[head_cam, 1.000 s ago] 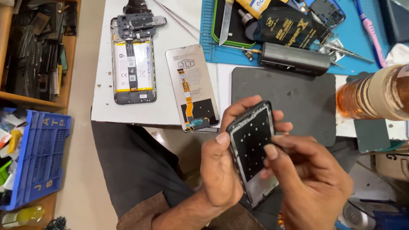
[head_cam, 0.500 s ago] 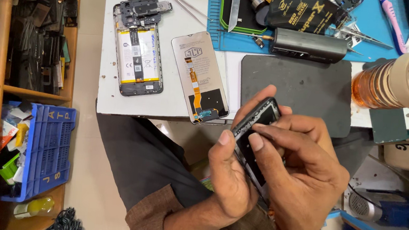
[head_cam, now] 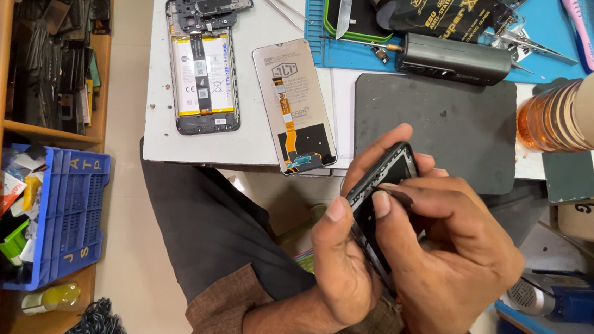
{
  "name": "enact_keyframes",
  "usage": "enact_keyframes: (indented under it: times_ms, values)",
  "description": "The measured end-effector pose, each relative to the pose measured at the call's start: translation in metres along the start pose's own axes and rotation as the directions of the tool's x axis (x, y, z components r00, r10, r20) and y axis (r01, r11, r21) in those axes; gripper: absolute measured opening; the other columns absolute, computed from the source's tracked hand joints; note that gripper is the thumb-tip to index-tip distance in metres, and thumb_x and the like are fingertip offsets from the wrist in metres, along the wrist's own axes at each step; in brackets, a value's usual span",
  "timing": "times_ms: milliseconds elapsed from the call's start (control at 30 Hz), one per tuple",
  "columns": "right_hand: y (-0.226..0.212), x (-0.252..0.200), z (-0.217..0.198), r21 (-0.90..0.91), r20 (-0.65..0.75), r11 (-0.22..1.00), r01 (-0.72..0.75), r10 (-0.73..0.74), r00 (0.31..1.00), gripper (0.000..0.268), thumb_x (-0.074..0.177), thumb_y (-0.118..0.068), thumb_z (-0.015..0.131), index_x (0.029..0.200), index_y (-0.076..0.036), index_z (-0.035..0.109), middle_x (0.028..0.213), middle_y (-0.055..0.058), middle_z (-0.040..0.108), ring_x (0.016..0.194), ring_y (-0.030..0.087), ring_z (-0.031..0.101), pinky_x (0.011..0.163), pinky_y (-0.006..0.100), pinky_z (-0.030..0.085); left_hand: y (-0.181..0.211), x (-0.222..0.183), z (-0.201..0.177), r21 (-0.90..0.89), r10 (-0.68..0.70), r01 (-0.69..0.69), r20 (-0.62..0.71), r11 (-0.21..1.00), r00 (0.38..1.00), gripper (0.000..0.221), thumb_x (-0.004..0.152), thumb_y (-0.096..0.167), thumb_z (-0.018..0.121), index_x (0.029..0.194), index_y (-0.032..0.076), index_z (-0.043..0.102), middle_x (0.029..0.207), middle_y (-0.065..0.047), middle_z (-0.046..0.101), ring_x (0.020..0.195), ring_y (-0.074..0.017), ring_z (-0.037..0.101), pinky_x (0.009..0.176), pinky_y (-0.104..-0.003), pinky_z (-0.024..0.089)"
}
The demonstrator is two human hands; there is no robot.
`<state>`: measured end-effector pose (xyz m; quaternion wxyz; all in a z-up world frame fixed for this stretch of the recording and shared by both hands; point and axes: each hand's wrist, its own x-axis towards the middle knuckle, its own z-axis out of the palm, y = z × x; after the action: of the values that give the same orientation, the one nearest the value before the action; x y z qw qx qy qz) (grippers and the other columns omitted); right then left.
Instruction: The person uses a power screwdriver to remove screws from the back of a disassembled smartphone. They then use their fingers to peel off a black adhesive strip from the phone's frame.
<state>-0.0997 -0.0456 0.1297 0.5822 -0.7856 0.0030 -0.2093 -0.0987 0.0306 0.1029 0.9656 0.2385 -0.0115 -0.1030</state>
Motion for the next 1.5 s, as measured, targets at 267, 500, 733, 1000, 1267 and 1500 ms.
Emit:
enact_keyframes:
  times_ms: [267, 500, 733, 1000, 1267, 1500]
  values:
    - [-0.014, 0.001, 0.003, -0.171, -0.049, 0.98, 0.104, -0.114, 0.992, 0.013, 0.084, 0.007, 0.078, 0.093, 0.003, 0.069, 0.088, 0.01, 0.07, 0.077, 0.013, 0.068, 0.099, 0.035, 0.058, 0.005, -0.006, 0.002, 0.045, -0.009, 0.005, 0.082, 0.999, 0.997, 0.087, 0.104, 0.061, 0.039, 0.162, -0.003, 0.03, 0.134, -0.017, 0.049, 0.129, -0.0258, 0.049, 0.119, -0.04, 0.039]
    - [-0.011, -0.007, 0.002, -0.195, -0.06, 0.968, 0.156, -0.17, 0.984, 0.015, 0.083, 0.007, 0.078, 0.094, 0.002, 0.069, 0.088, 0.01, 0.07, 0.077, 0.014, 0.068, 0.099, 0.036, 0.059, 0.004, -0.01, 0.001, 0.039, -0.01, 0.006, 0.107, 0.999, 0.994, 0.087, 0.104, 0.062, 0.04, 0.161, -0.003, 0.031, 0.134, -0.017, 0.05, 0.128, -0.0249, 0.049, 0.118, -0.039, 0.039]
    - [-0.01, -0.009, 0.0, -0.198, -0.092, 0.971, 0.132, -0.153, 0.984, 0.015, 0.081, 0.005, 0.078, 0.092, 0.001, 0.068, 0.086, 0.009, 0.069, 0.075, 0.014, 0.067, 0.091, 0.033, 0.059, 0.003, -0.01, 0.001, 0.063, -0.013, 0.006, 0.113, 0.998, 0.994, 0.088, 0.104, 0.063, 0.04, 0.161, -0.004, 0.032, 0.133, -0.017, 0.05, 0.127, -0.0251, 0.05, 0.117, -0.039, 0.039]
    - [-0.015, -0.007, 0.007, -0.354, -0.048, 0.902, 0.248, -0.283, 0.958, 0.018, 0.076, 0.002, 0.08, 0.088, 0.0, 0.067, 0.085, 0.01, 0.067, 0.082, 0.021, 0.071, 0.096, 0.04, 0.06, -0.001, -0.007, 0.001, 0.038, -0.006, 0.003, 0.084, 0.999, 0.996, 0.09, 0.101, 0.065, 0.044, 0.159, -0.004, 0.035, 0.127, -0.016, 0.051, 0.119, -0.0247, 0.051, 0.111, -0.04, 0.042]
    - [-0.018, -0.005, 0.007, -0.312, -0.011, 0.918, 0.244, -0.26, 0.966, 0.017, 0.074, 0.002, 0.08, 0.082, 0.0, 0.066, 0.08, 0.008, 0.067, 0.074, 0.016, 0.07, 0.102, 0.046, 0.06, 0.0, -0.008, 0.003, 0.039, -0.023, 0.021, 0.05, 0.999, 0.999, 0.089, 0.1, 0.064, 0.042, 0.158, -0.004, 0.036, 0.125, -0.016, 0.051, 0.116, -0.0245, 0.052, 0.109, -0.039, 0.043]
    - [-0.008, -0.009, 0.003, -0.324, -0.071, 0.933, 0.156, -0.189, 0.979, 0.015, 0.074, 0.001, 0.08, 0.082, 0.0, 0.067, 0.08, 0.009, 0.069, 0.07, 0.015, 0.069, 0.079, 0.032, 0.058, -0.005, -0.006, 0.0, 0.062, -0.008, 0.004, 0.074, 0.998, 0.997, 0.087, 0.102, 0.063, 0.039, 0.159, -0.003, 0.036, 0.127, -0.016, 0.052, 0.118, -0.0233, 0.052, 0.111, -0.039, 0.043]
